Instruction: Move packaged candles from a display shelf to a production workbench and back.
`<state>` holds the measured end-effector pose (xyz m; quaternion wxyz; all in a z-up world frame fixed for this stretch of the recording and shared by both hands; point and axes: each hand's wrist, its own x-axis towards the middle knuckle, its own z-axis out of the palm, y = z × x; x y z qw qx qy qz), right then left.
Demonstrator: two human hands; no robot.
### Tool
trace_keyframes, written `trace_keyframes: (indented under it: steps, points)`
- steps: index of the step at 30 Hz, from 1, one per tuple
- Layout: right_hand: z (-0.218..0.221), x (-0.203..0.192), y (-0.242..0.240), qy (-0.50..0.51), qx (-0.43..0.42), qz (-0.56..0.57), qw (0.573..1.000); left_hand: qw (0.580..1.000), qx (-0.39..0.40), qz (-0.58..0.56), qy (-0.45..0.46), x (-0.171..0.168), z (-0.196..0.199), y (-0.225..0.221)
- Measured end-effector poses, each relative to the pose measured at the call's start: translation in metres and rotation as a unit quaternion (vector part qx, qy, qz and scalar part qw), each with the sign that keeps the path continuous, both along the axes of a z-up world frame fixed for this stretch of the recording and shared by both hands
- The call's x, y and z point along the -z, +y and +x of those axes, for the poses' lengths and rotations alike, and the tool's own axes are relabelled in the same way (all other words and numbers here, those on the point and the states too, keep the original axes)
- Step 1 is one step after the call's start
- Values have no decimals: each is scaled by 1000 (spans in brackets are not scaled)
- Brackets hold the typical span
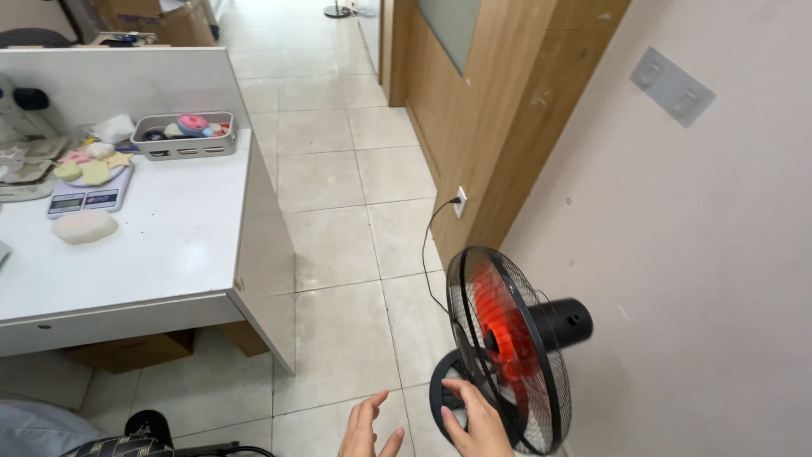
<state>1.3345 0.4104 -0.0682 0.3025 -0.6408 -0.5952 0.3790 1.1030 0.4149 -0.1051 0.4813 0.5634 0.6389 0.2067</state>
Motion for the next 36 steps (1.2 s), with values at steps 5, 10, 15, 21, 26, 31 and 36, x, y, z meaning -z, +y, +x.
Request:
trace_keyframes:
  steps: [5,10,15,21,26,31,36]
  points:
    - [-1,28,93,-27,-41,-96,994,997,-74,4,-10,72,-19,65]
    - [-23,22,176,-26,-69,-69,995,995,-93,25,0,54,-29,152]
    - [-40,33,284,-41,-41,-63,996,1000,-13,-28,-8,-19,-44,273]
    - [-74,37,437,-39,-20,-82,996,993,34,109,10,1,-89,422]
    - [-99,25,525,-23,5,-88,996,996,43,77,12,5,-114,514]
    - [-98,61,636,-8,-13,-81,997,993,11,118,-3,82,-122,621]
    - [-97,66,768,-23,-66,-88,994,984,-35,176,2,94,-125,736]
